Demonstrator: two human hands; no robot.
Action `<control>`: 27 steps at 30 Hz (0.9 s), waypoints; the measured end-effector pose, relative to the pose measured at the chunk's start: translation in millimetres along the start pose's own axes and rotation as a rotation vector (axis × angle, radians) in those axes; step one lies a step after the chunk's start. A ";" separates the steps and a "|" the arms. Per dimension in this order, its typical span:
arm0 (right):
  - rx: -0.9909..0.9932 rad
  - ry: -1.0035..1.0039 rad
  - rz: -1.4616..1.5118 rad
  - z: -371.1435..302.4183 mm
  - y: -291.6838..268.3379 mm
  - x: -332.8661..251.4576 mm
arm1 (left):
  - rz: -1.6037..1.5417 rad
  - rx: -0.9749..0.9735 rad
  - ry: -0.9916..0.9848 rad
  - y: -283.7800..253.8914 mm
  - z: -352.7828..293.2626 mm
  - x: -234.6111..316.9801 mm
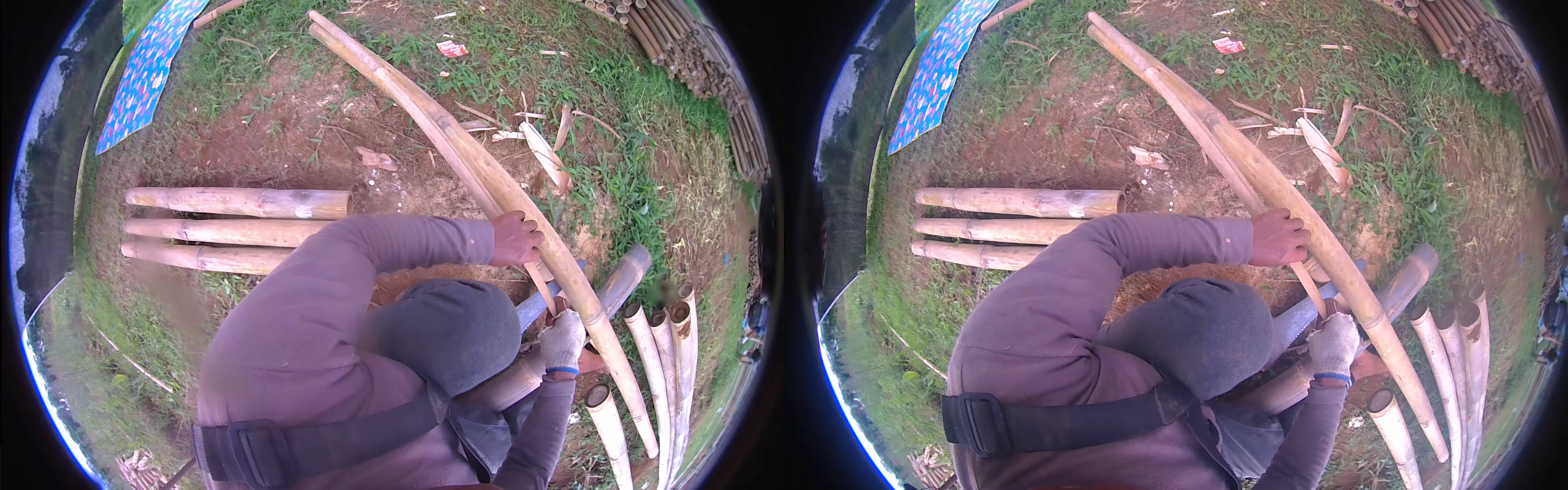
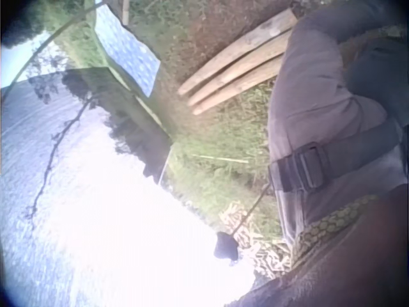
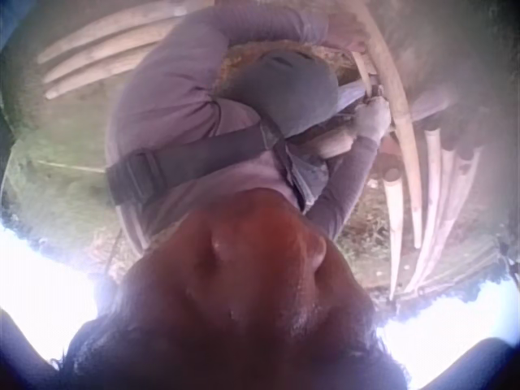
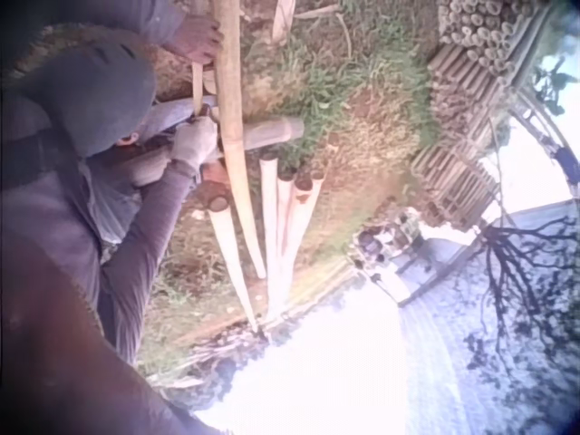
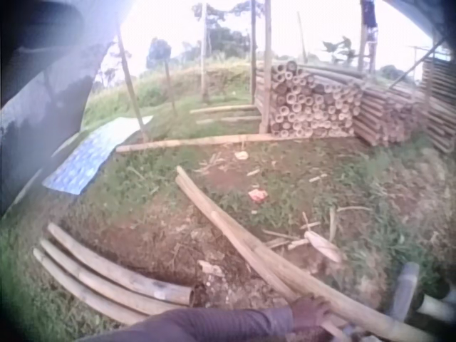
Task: The person uses a hand saw to cut long bamboo poles into shorter sections. They position each pole on a support, saw through it, and place the cut pieces aside. The work continues repeatedly with multiple bamboo poles.
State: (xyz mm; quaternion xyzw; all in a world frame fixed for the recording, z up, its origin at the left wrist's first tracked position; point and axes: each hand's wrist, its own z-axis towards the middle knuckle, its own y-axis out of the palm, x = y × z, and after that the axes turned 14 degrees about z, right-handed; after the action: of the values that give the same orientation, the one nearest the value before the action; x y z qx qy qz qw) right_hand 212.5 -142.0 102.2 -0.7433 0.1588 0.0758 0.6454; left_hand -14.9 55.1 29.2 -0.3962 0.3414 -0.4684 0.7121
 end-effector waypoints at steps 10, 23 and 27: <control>0.146 -0.072 0.160 6.7 -13.4 -2.1 | -0.087 0.028 -0.035 23.6 9.2 8.6; 0.269 0.015 0.018 32.8 -11.4 62.2 | -0.283 -0.111 -0.106 27.9 52.7 9.0; 0.211 0.185 0.029 46.3 -6.1 79.3 | -0.261 -0.181 -0.116 61.3 72.8 11.4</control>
State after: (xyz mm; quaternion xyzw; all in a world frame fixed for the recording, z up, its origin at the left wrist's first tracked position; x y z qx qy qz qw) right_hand 293.2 -106.7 75.5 -0.6729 0.2355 -0.0007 0.7012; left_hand 75.6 77.3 6.6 -0.5261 0.2864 -0.5005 0.6250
